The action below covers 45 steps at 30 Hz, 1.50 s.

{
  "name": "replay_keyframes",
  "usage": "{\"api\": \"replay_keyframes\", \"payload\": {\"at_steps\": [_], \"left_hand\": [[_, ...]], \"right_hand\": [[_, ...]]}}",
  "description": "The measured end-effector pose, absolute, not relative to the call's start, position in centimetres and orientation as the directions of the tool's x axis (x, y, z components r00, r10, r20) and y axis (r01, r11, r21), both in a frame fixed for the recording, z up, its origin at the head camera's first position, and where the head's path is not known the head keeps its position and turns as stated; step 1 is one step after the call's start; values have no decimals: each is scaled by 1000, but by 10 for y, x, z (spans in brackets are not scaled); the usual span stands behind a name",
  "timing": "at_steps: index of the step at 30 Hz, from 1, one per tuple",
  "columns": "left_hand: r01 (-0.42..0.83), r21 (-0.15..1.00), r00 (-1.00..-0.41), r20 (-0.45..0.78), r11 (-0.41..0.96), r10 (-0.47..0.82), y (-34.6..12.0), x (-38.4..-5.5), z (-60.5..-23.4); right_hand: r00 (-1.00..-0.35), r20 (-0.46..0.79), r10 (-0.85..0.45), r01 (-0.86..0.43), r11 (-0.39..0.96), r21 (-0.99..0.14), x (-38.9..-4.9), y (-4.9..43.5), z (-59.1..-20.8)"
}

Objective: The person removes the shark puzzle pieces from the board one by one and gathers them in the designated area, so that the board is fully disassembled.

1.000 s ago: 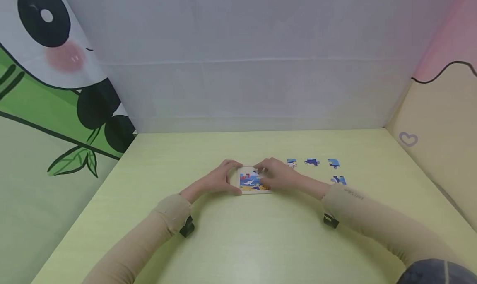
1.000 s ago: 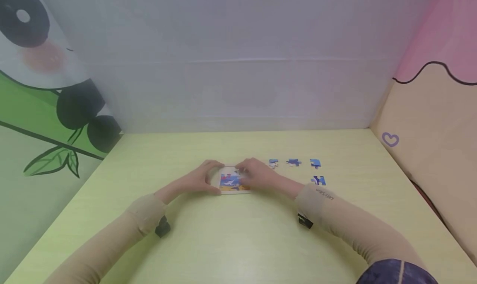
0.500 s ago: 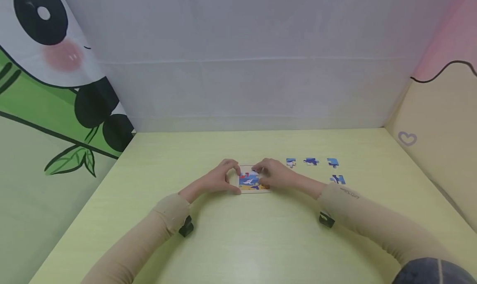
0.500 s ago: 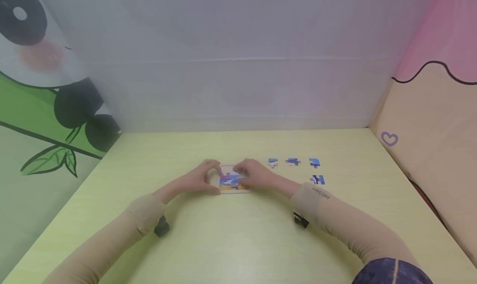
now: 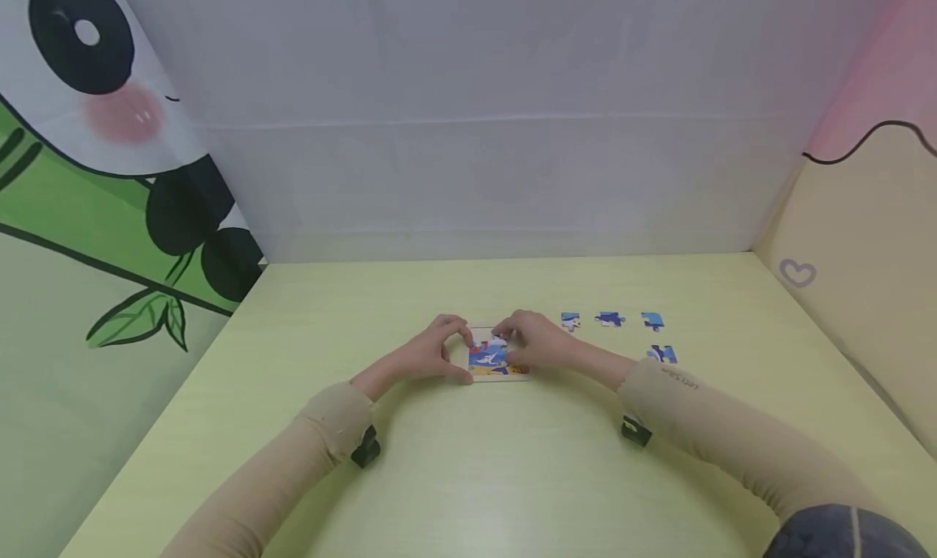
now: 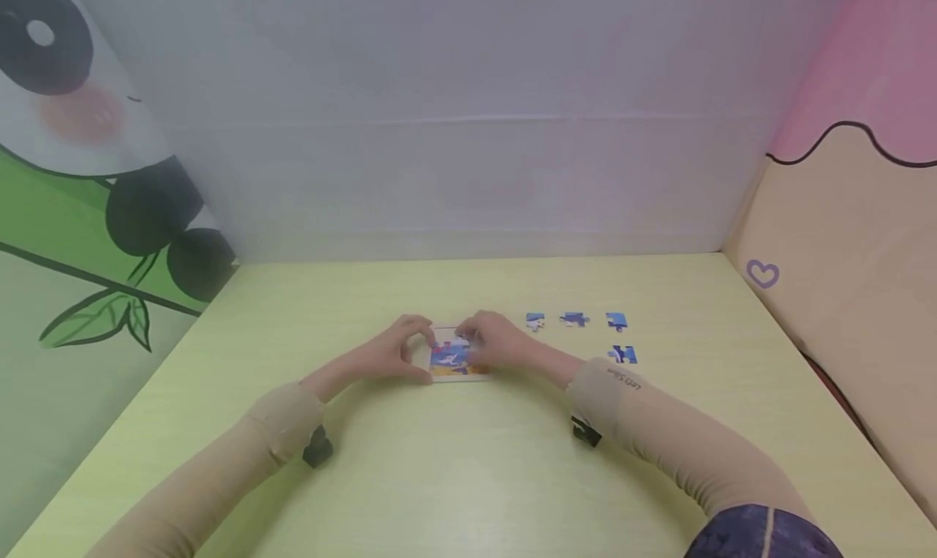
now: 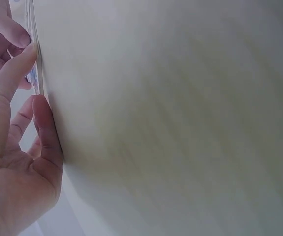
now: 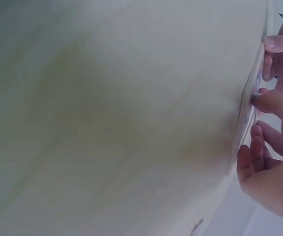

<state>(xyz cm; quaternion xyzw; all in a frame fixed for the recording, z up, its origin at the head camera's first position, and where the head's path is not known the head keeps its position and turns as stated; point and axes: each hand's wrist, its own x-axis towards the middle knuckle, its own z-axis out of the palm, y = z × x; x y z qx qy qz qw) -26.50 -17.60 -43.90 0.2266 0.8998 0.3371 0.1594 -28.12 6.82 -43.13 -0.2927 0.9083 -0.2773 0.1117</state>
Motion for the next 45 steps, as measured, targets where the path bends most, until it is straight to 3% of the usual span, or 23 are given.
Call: {"api": "replay_keyframes", "payload": {"at_steps": [11, 31, 45], "left_hand": [[310, 683, -843, -125, 662, 524, -175, -265, -438], [293, 678, -849, -140, 674, 510, -175, -264, -438], [284, 688, -851, -141, 668, 506, -174, -265, -440]], "right_hand": [[-761, 90, -643, -617, 673, -408, -279, 68, -432], [-777, 120, -617, -581, 632, -513, -276, 86, -435], [-799, 118, -589, -559, 658, -503, -262, 133, -433]]}}
